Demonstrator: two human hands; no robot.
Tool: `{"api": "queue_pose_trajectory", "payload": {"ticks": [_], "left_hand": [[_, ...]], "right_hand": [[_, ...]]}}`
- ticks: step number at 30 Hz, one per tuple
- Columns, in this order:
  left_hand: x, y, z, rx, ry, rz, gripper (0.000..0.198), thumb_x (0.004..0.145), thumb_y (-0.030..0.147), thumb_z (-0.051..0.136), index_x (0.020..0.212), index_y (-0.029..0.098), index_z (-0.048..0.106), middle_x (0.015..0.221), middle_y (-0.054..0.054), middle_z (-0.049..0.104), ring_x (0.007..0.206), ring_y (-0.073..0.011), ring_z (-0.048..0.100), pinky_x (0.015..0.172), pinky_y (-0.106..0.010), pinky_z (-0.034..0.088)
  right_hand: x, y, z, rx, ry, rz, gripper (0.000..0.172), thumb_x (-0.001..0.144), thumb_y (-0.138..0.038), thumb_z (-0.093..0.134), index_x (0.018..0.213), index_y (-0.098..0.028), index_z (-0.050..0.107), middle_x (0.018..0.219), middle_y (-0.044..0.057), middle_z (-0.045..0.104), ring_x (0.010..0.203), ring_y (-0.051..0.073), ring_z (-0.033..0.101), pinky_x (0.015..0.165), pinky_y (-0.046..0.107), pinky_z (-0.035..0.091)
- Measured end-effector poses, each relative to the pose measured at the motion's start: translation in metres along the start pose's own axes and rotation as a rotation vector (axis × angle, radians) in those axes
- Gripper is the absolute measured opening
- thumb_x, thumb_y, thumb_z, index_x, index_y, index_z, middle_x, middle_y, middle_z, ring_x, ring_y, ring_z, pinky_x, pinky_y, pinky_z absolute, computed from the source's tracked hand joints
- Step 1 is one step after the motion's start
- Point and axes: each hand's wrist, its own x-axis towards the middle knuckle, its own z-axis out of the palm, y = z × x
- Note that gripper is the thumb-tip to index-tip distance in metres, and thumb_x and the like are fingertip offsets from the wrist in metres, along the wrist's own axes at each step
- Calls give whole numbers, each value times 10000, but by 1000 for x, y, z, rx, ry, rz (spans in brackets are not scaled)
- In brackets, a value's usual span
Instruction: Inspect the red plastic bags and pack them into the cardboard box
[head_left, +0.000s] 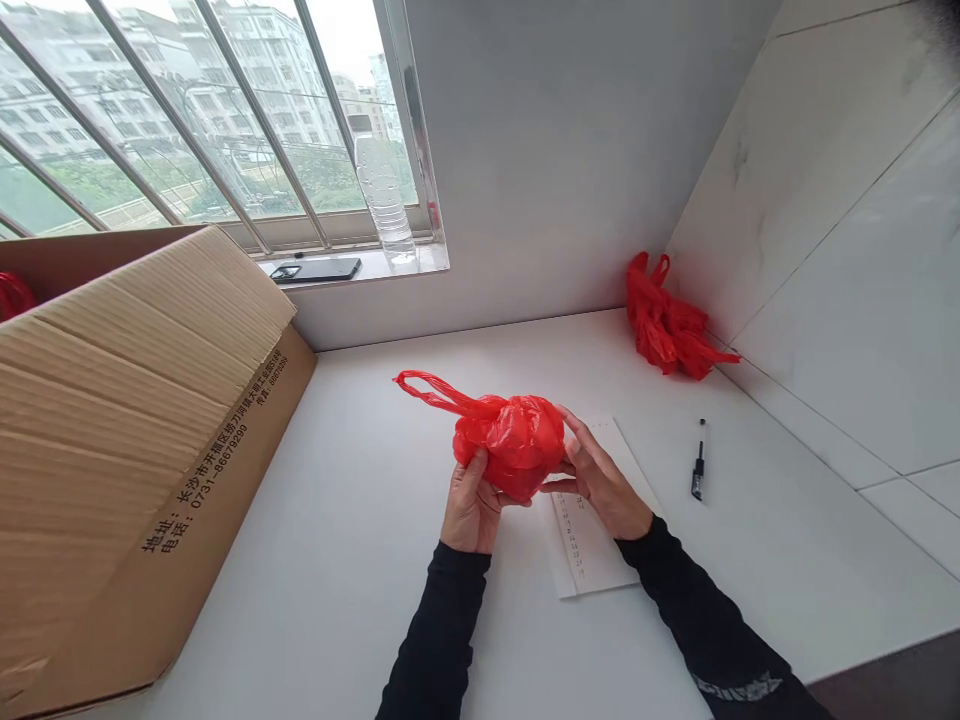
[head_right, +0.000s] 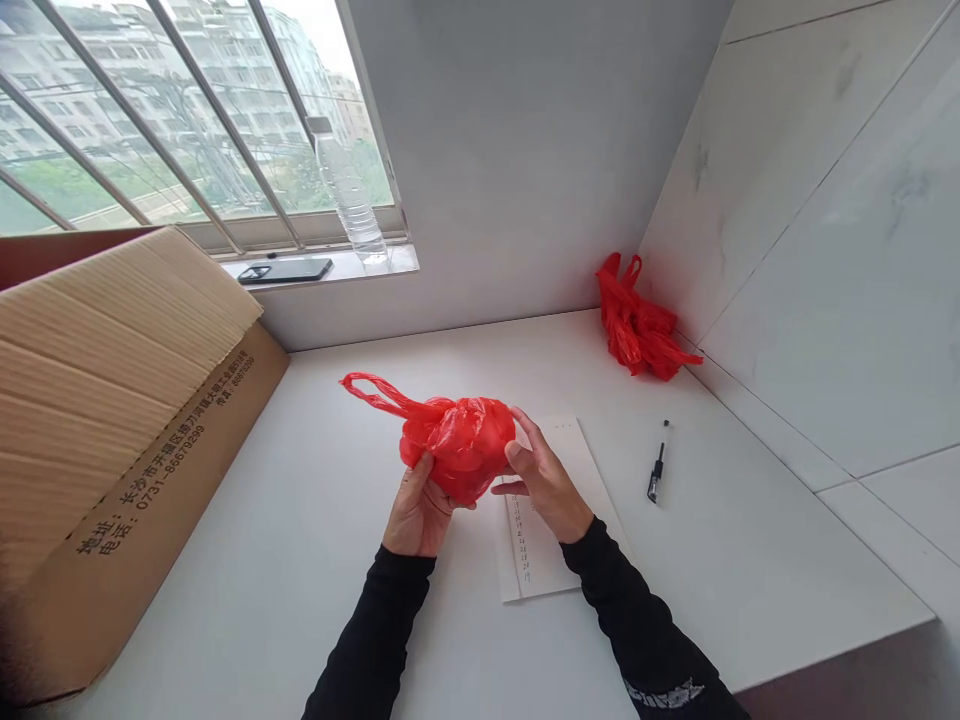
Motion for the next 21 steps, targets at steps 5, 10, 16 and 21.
{"api": "queue_pose_trajectory", "payload": {"ticks": [5,10,16,21], "left_hand": [[0,-2,9,81,28,66,431,857,387,701,1256,236,641,1275,-84,669,1194,-319,607,878,-370,589],[-5,1,12,-29,59,-13,361,867,388,659,1169,193,694,1165,-89,720,1194,-327,605,877,-371,575],[-3,-3,5,-21,106,-2,364,862,419,663,1135,183,712,1123,-92,732,1092,-297,655,767,-331,592],[2,-8,-3,28,131,48,371,771,409,781,1070,195,733,1049,-68,748,1005,-263,686,771,-309,586]], "right_hand": [[2,1,6,-108,-18,-129,453,850,-453,723,1240,-276,577,1034,38,631,812,193,605,620,306,572],[5,8,2,-97,126,-82,309,876,-476,675,1050,-221,657,789,8,635,617,156,576,432,235,494],[7,14,-1,-122,201,-80,347,878,-505,660,1078,-222,664,725,6,629,574,155,557,379,223,465],[6,14,-1,-182,170,-149,318,883,-493,662,1069,-235,645,849,12,625,650,153,558,465,244,511]]}}
